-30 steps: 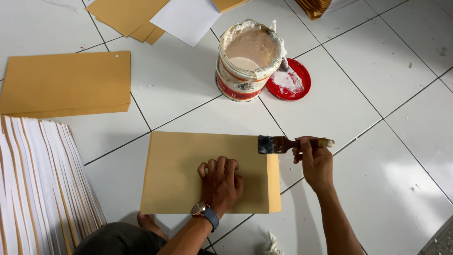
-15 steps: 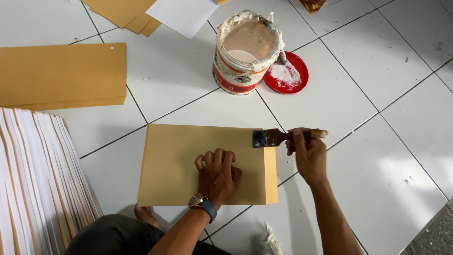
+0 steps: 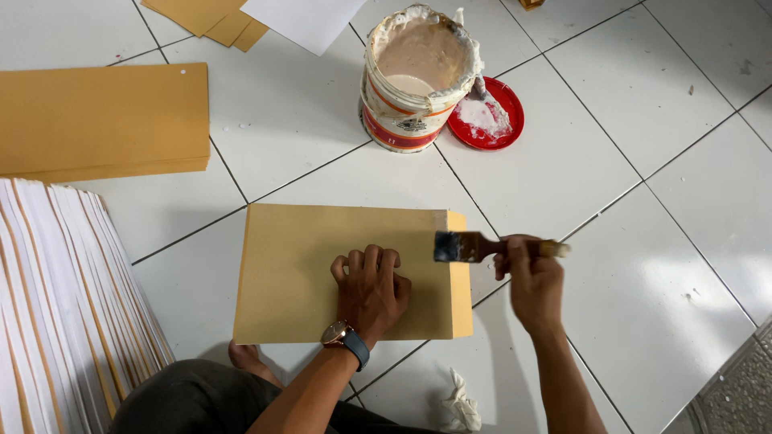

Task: The person sits on the floor and applies a white adhesive to the edge of a yellow paper sheet using a paintbrush. They then fold the glued edge over and wipe it with a cloth. This process is repeated for multiple sheets, which are stacked on the floor.

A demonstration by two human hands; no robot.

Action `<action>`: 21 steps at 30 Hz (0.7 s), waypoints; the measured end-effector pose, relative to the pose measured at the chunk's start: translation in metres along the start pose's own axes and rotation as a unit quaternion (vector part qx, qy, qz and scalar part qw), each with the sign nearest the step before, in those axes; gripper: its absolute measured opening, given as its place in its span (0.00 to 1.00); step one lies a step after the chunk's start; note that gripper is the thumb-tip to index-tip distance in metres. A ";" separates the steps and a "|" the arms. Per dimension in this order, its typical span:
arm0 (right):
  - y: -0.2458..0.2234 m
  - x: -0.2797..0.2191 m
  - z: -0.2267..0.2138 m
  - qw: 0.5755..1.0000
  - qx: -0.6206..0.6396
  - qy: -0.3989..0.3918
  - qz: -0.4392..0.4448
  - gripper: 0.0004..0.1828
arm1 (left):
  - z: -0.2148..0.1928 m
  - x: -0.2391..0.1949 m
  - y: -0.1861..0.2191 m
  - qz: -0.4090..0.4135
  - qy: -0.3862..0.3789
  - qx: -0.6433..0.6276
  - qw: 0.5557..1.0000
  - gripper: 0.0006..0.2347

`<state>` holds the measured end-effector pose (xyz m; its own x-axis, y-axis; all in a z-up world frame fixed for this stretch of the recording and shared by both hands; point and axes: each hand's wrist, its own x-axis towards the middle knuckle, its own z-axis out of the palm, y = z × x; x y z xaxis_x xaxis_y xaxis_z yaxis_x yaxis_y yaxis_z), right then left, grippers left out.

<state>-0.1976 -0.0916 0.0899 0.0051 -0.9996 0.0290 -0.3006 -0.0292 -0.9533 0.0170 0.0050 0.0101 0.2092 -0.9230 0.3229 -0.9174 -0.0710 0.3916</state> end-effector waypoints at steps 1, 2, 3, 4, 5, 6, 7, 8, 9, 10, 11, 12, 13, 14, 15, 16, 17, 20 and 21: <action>0.001 0.002 -0.003 1.000 -0.001 0.001 0.001 0.12 | 0.000 0.001 -0.001 0.000 -0.002 -0.001 1.000 0.07; 0.002 0.002 -0.008 0.999 -0.052 0.012 0.005 0.12 | 0.000 0.001 -0.001 0.003 0.003 0.004 1.000 0.07; 0.003 0.003 -0.013 0.994 -0.102 0.024 0.008 0.13 | 0.000 0.000 -0.001 0.006 0.008 0.009 1.000 0.07; 0.001 -0.002 -0.011 0.994 -0.102 0.024 0.007 0.13 | 0.000 0.000 0.000 0.007 0.009 0.009 1.000 0.07; -0.001 -0.006 -0.010 0.999 -0.033 0.030 0.002 0.13 | 0.001 0.001 0.000 0.008 0.012 0.008 1.000 0.07; -0.003 -0.011 -0.009 0.999 0.036 0.035 -0.001 0.13 | 0.001 0.000 0.000 0.008 0.014 0.006 1.000 0.07; -0.002 -0.009 -0.007 0.999 0.035 0.035 -0.001 0.13 | 0.000 0.003 0.000 0.007 0.014 0.006 1.000 0.07; 0.001 -0.011 -0.006 1.000 0.006 0.018 0.002 0.13 | -0.001 0.002 0.000 0.007 0.020 0.002 1.000 0.07; 0.004 -0.012 -0.006 1.000 -0.024 0.001 0.005 0.13 | -0.001 0.002 0.001 0.007 0.026 -0.002 1.000 0.07; 0.001 -0.011 -0.010 1.000 -0.026 0.002 0.005 0.13 | 0.000 0.002 0.001 0.007 0.025 -0.004 1.000 0.07; -0.002 -0.009 -0.014 0.999 -0.029 0.019 -0.007 0.13 | 0.002 0.002 0.001 0.008 0.024 -0.004 1.000 0.07; -0.005 -0.008 -0.015 0.999 -0.030 0.034 -0.019 0.13 | 0.002 0.002 0.000 0.008 0.024 -0.002 1.000 0.07; -0.005 -0.012 -0.011 0.999 -0.030 0.034 -0.018 0.13 | 0.000 0.002 -0.001 0.007 0.023 -0.001 1.000 0.07; -0.004 -0.016 -0.008 0.999 -0.048 0.011 0.001 0.13 | -0.001 0.002 0.000 0.010 0.032 0.002 0.999 0.07; -0.004 -0.021 -0.004 0.998 -0.066 -0.011 0.020 0.13 | -0.001 0.002 0.001 0.013 0.041 0.006 0.999 0.07; -0.003 -0.016 -0.010 0.997 -0.069 -0.011 0.023 0.13 | -0.001 0.001 0.001 0.012 0.038 0.003 0.999 0.07; -0.003 -0.011 -0.015 0.994 -0.104 0.024 0.011 0.12 | 0.000 -0.001 0.001 0.009 0.033 0.001 0.999 0.07; -0.028 -0.006 -0.008 0.989 -0.135 0.037 -0.044 0.10 | 0.000 0.000 0.000 0.002 0.025 0.006 1.000 0.06; -0.040 -0.008 -0.003 0.987 -0.136 0.017 -0.084 0.08 | 0.001 0.001 0.000 -0.001 0.017 0.009 1.000 0.06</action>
<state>-0.1889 -0.0825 0.1287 0.0453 -0.9799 0.1942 -0.5425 -0.1873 -0.8189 0.0165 0.0041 0.0099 0.2216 -0.9097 0.3512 -0.9231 -0.0797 0.3761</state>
